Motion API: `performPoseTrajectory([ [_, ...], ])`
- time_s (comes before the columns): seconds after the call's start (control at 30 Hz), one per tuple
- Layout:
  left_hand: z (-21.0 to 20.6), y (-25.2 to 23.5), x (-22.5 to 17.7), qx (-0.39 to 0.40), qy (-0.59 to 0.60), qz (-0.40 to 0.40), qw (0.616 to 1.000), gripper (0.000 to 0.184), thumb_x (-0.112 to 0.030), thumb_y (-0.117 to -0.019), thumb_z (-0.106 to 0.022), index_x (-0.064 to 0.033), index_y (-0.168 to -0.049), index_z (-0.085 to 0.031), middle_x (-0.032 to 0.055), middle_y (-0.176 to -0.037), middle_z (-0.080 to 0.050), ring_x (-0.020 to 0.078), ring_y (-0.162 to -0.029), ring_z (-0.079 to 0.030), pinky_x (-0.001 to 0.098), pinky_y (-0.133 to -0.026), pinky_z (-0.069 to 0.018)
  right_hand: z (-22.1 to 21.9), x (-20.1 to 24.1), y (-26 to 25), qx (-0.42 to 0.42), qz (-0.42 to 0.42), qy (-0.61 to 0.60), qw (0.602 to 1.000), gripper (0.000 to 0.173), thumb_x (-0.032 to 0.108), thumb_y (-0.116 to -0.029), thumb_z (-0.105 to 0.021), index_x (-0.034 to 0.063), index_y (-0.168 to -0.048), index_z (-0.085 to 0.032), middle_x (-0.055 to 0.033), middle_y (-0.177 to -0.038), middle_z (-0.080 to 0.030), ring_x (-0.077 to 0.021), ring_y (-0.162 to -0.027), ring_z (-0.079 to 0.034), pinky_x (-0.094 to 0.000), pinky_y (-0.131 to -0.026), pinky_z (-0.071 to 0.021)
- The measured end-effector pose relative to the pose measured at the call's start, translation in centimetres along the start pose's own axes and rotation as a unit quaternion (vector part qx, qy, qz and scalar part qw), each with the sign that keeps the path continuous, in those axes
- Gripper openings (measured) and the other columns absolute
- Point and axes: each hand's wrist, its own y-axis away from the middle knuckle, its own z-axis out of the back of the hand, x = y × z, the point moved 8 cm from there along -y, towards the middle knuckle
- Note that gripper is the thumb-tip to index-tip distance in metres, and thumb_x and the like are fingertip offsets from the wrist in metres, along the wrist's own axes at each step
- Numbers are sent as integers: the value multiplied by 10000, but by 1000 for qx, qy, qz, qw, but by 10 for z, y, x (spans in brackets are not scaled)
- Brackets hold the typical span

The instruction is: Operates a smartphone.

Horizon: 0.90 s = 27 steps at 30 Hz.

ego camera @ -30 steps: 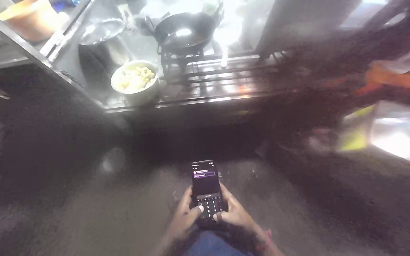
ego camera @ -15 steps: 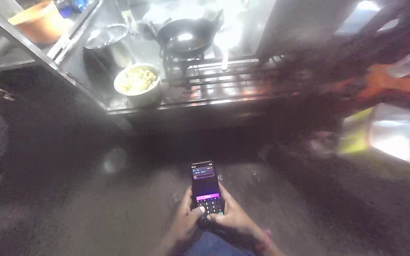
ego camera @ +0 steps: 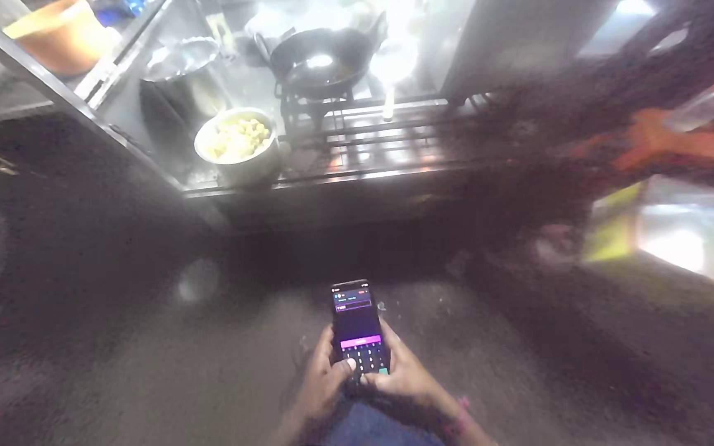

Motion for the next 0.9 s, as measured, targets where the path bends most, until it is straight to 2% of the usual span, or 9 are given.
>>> performPoseTrajectory([
  [0.1,14,-16,-16,-55,-63,-33,996,754,-223,-909,-685,126,-1454,-299,129,-1291,-633,115,-1116,-663,302,-960,-567,0,-1,2,-7,-30,36,999,1050,-36,-650,-832,-9,-1524,-249,-33,-1314,-657,-110,-1145,-675,-316,-990,-587],
  [0.2,30,-44,-41,-92,-64,-89,990,745,-279,-906,-679,104,-1454,-348,173,-1391,-579,189,-1206,-616,333,-996,-533,-3,-6,4,13,-46,45,998,1031,-45,-674,-828,-6,-1531,-255,-36,-1337,-647,-111,-1163,-667,-322,-1005,-581],
  [0.27,34,-56,-56,-109,-82,-93,986,565,-211,-919,-645,95,-1365,-479,170,-1261,-671,224,-1130,-665,354,-938,-563,-7,-7,4,29,-49,58,997,995,-23,-711,-815,-15,-1530,-250,-35,-1337,-645,-101,-1162,-665,-312,-1006,-579],
  [0.33,33,-62,-65,-119,-121,-79,982,321,-115,-914,-640,59,-1184,-645,125,-1083,-743,196,-991,-721,334,-861,-602,-7,-8,4,36,-54,70,995,966,22,-745,-811,-24,-1532,-252,-36,-1331,-649,-93,-1153,-668,-305,-1001,-576],
  [0.4,30,-63,-68,-114,-172,-60,977,227,-37,-913,-593,1,-1097,-721,66,-1038,-751,131,-957,-715,292,-856,-597,-7,-7,4,32,-57,61,996,929,13,-764,-787,-25,-1530,-263,-46,-1325,-652,-108,-1149,-672,-316,-1001,-576],
  [0.57,24,-59,-65,-27,-131,-79,988,474,3,-824,-380,73,-1194,-668,139,-1128,-725,172,-1009,-700,335,-902,-576,-2,-6,2,31,-46,47,997,744,-2,-790,-714,-1,-1462,-394,-51,-1257,-688,-130,-1102,-694,-335,-955,-595],
  [0.7,24,-61,-63,-30,-168,-38,985,386,-24,-886,-495,23,-1227,-669,91,-1151,-723,134,-1005,-699,303,-888,-584,-2,-2,-1,21,-46,68,996,721,-4,-787,-702,-19,-1448,-415,-37,-1262,-687,-95,-1118,-681,-303,-972,-582],
  [0.8,22,-63,-63,-51,-191,-19,980,328,-20,-882,-635,-1,-1205,-688,75,-1138,-731,130,-987,-713,295,-871,-603,-3,-4,-1,29,-34,37,998,706,-13,-793,-698,-21,-1437,-409,-61,-1236,-700,-140,-1083,-704,-343,-944,-601],
  [0.9,24,-63,-62,-52,-183,-15,982,328,-28,-882,-624,3,-1203,-688,75,-1126,-733,132,-971,-715,297,-857,-605,-4,-6,-2,33,-39,29,998,708,-14,-795,-684,-3,-1445,-403,-54,-1223,-707,-145,-1064,-712,-351,-928,-609],
])
